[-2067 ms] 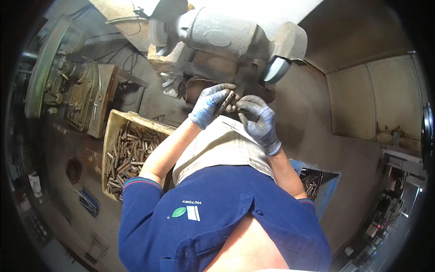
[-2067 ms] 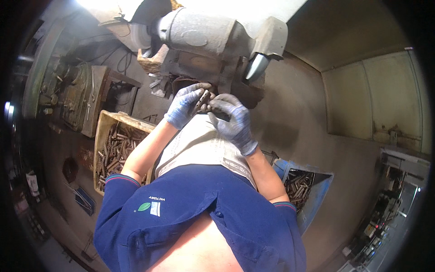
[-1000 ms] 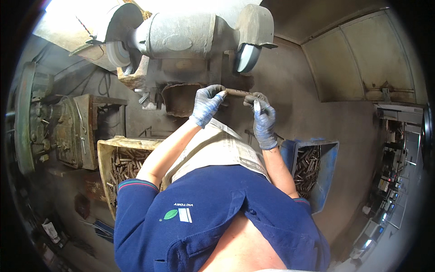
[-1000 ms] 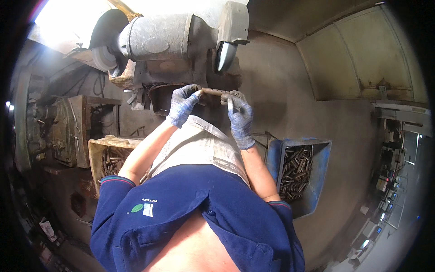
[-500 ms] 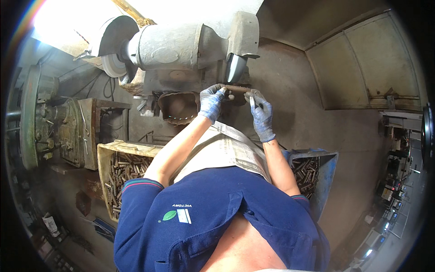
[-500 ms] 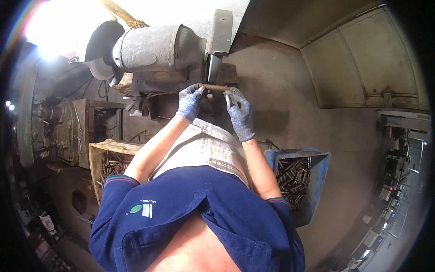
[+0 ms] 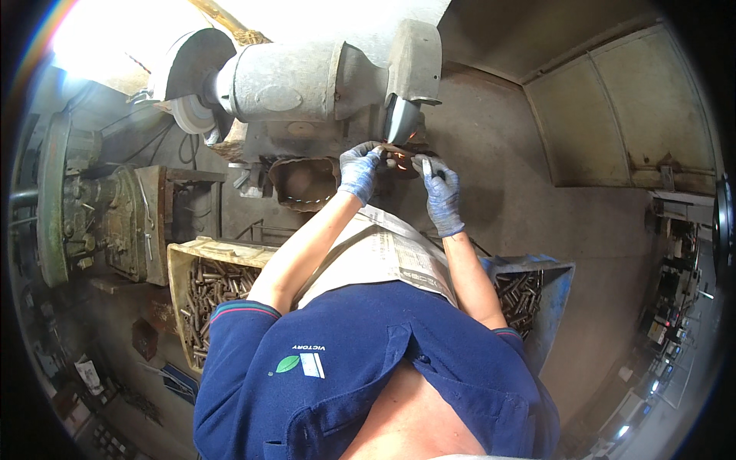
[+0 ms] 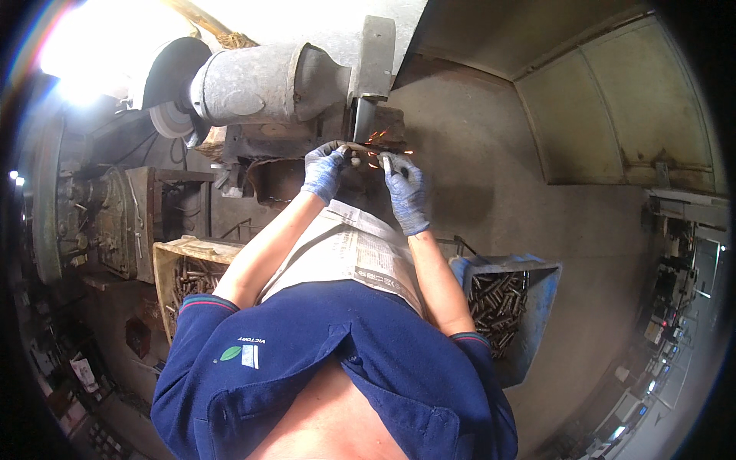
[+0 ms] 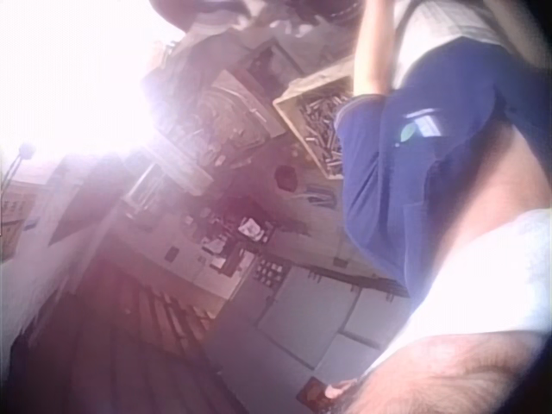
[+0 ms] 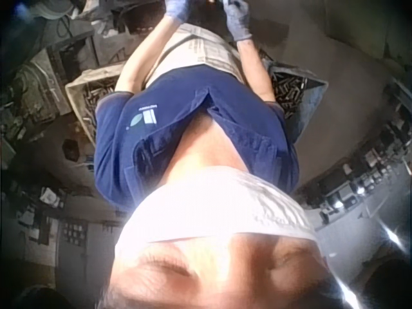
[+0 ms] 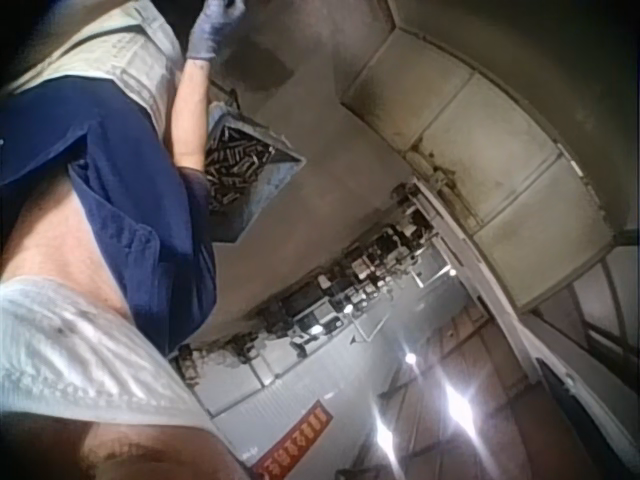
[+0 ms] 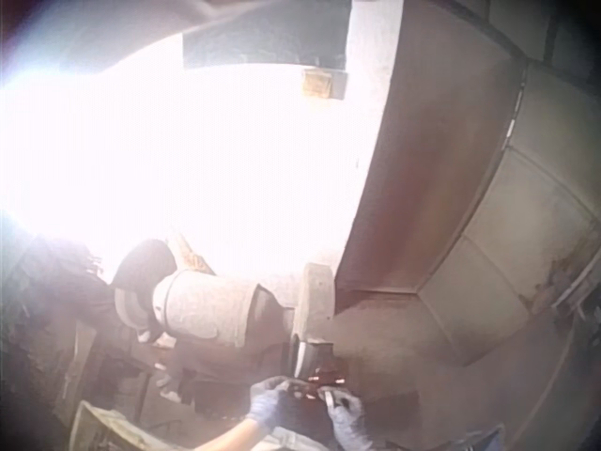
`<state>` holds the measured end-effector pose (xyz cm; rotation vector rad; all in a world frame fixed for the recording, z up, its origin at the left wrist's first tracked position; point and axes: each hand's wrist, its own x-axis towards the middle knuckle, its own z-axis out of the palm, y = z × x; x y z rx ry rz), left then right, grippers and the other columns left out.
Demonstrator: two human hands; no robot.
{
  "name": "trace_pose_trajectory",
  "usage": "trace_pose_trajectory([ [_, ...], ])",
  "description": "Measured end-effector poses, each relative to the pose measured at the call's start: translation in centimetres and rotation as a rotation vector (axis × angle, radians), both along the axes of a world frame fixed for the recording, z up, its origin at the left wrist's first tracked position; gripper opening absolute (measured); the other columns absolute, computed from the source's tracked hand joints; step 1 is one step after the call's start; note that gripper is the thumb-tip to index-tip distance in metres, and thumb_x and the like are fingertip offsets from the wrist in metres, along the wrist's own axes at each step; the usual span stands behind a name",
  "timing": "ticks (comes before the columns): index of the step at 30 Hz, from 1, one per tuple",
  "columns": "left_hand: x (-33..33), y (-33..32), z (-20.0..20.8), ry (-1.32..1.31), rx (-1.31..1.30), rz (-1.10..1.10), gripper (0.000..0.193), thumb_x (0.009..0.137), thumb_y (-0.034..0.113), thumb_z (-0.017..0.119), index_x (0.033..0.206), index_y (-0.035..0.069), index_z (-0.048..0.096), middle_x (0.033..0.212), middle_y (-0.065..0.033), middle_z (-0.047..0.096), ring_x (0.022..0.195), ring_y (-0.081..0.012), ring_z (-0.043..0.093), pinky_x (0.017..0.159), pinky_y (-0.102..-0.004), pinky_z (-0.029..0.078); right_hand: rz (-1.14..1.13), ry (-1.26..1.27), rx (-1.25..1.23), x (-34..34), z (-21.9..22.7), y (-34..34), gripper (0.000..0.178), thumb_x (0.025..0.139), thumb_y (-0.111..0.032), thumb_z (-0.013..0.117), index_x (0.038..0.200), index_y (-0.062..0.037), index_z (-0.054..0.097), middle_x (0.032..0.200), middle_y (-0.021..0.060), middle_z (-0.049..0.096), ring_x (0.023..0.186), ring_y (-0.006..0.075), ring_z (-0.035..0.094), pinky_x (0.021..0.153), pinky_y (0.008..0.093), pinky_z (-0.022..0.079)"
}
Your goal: The person picks up metal parts from a bin and grinds them against a bench grinder while wearing gloves. After grinding, the person returns the metal parts to another bin.
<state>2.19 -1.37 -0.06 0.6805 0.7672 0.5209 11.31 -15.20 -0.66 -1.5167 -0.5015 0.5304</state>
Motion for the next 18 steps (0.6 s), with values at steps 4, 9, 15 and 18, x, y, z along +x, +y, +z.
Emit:
trace_pose_trajectory([
  [4, -1.1, 1.5, -0.2, 0.125, 0.034, 0.026, 0.006, 0.085, 0.001, 0.056, 0.087, -0.003, 0.061, 0.074, -0.0091, 0.063, 0.06, -0.0143, 0.061, 0.055, -0.0252, 0.054, 0.06, -0.021, 0.016, -0.8, -0.5, 1.6, 0.017, 0.089, -0.009, 0.056, 0.099, 0.002, 0.063, 0.097, 0.0113, 0.065, 0.089, 0.0166, 0.06, 0.084, 0.0295, 0.047],
  [9, -2.5, 3.3, -0.9, 0.069, 0.05, 0.017, 0.006, 0.086, 0.002, 0.056, 0.09, -0.002, 0.058, 0.076, -0.0099, 0.063, 0.062, -0.016, 0.062, 0.055, -0.0261, 0.053, 0.038, 0.068, 0.096, -2.0, -0.9, 3.7, 0.013, 0.084, -0.009, 0.063, 0.093, 0.0002, 0.067, 0.088, 0.0066, 0.067, 0.082, 0.0095, 0.059, 0.076, 0.0252, 0.046],
  [15, -1.5, 2.8, -0.1, 0.079, 0.006, -0.051, 0.005, 0.086, 0.0, 0.055, 0.088, -0.002, 0.059, 0.075, -0.0101, 0.063, 0.06, -0.0159, 0.062, 0.055, -0.0259, 0.053, 0.012, 0.158, 0.11, -1.2, -1.3, 2.8, 0.014, 0.086, -0.011, 0.061, 0.093, -0.0005, 0.067, 0.088, 0.005, 0.067, 0.082, 0.0098, 0.059, 0.076, 0.0252, 0.046],
  [18, 0.1, 1.4, -0.9, 0.098, 0.018, -0.024, 0.004, 0.084, 0.0, 0.058, 0.084, -0.003, 0.061, 0.072, -0.0102, 0.064, 0.058, -0.0163, 0.061, 0.054, -0.025, 0.052, 0.035, 0.131, 0.055, 0.2, -1.5, 1.0, 0.022, 0.09, -0.013, 0.055, 0.101, 0.0052, 0.062, 0.098, 0.0135, 0.064, 0.091, 0.0206, 0.062, 0.088, 0.0326, 0.049],
])
